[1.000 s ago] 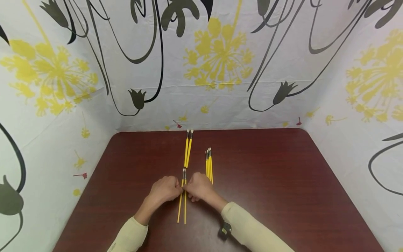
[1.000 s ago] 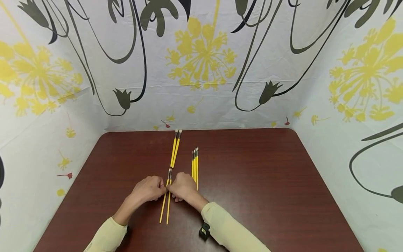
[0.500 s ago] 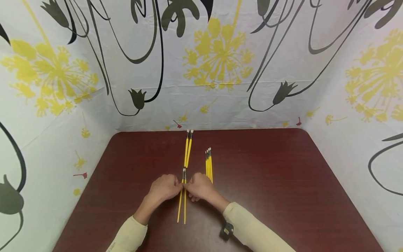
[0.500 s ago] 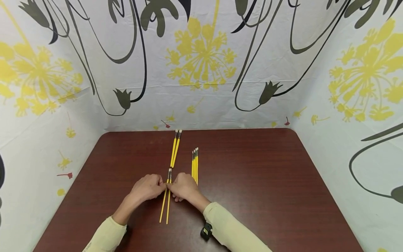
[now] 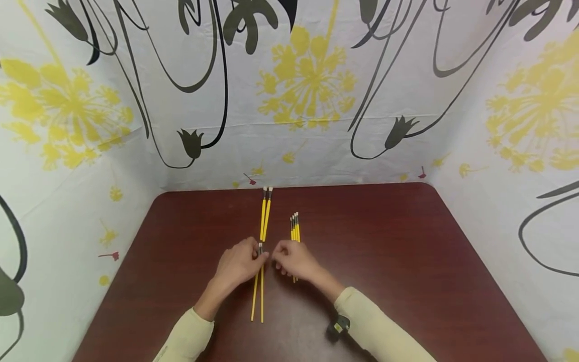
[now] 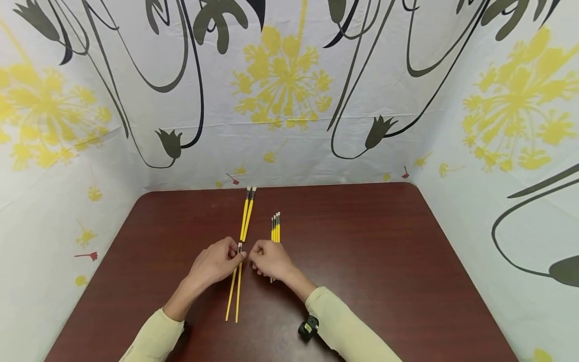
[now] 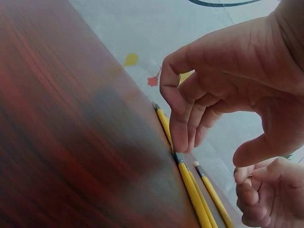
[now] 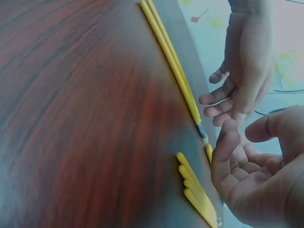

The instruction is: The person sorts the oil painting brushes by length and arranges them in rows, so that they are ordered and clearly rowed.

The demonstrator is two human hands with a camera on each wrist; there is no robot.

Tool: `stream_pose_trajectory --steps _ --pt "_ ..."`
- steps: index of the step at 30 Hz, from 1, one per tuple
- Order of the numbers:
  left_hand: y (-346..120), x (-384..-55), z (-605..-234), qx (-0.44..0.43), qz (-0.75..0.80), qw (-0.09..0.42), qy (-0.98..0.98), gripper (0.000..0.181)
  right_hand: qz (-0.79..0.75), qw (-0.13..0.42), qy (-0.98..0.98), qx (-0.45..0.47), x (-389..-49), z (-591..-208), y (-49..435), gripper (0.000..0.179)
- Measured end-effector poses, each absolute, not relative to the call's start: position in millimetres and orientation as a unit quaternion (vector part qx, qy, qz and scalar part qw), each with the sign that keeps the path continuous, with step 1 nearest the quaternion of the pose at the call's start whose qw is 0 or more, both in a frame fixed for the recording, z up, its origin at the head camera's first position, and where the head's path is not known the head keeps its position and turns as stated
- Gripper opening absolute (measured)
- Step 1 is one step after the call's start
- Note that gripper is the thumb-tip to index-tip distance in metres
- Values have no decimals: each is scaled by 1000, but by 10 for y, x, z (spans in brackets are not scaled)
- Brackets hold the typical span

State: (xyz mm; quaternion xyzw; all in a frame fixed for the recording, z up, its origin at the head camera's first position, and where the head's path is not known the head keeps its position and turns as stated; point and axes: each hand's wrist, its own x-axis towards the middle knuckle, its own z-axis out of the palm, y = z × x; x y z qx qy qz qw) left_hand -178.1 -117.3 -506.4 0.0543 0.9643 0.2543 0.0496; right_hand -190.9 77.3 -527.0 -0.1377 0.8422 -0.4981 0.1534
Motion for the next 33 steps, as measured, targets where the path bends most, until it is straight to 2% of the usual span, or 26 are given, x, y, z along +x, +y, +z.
stream_pose_trajectory --steps 10,19,24,33 --pt "-1105 -1845 -5033 56 265 32 962 47 -504 65 854 -114 -1927 -5256 934 9" --pt "-922 -1958 -5076 78 336 33 938 57 -519 -28 851 -69 -1990 -5345 1077 19" --pt "-786 -2053 -5072 94 351 45 931 60 -510 -32 858 -47 -2048 -5392 1159 32" --pt "-577 -2197 -5102 127 307 74 940 46 -480 4 877 -25 -2106 -5371 1250 32"
